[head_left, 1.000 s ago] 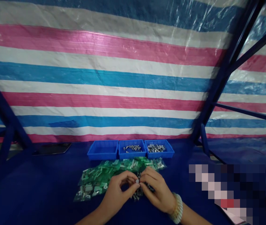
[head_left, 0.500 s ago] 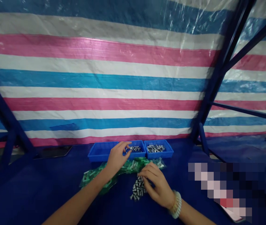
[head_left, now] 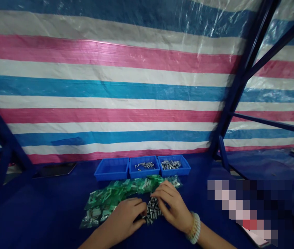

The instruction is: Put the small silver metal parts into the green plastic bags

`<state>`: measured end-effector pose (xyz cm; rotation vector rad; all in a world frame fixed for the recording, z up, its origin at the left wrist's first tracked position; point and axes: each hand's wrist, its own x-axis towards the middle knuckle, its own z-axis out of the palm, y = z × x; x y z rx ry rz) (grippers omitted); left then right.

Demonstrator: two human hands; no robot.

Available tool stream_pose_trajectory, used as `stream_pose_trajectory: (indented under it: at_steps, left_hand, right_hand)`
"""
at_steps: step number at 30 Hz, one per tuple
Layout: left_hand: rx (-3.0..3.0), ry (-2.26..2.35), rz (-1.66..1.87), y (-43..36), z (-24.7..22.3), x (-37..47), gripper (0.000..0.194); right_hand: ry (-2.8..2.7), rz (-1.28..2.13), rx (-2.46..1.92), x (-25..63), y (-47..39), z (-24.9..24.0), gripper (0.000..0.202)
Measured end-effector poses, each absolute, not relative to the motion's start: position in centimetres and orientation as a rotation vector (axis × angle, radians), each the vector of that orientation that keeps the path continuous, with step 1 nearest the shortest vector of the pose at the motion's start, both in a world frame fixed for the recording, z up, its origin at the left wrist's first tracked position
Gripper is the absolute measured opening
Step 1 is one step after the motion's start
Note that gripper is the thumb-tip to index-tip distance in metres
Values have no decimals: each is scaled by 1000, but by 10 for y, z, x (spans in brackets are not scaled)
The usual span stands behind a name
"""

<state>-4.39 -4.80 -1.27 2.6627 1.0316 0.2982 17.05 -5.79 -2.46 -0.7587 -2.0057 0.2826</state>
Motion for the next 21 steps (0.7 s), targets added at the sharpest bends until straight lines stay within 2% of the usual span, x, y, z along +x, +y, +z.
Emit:
stream_pose_trajectory:
  at_steps: [5, 9, 21]
  left_hand:
    - [2556, 1005, 669, -41, -16, -43, 5]
    - [2215, 1022, 989, -45, -8, -38, 7]
    - [1783, 980, 1004, -57, -9, -29, 8]
  right_hand:
    - [-1997, 297, -721, 169, -58, -26, 36]
    - [-1988, 344, -667, 166, -61, -27, 31]
    - [-1970, 327, -598, 165, -62, -22, 13]
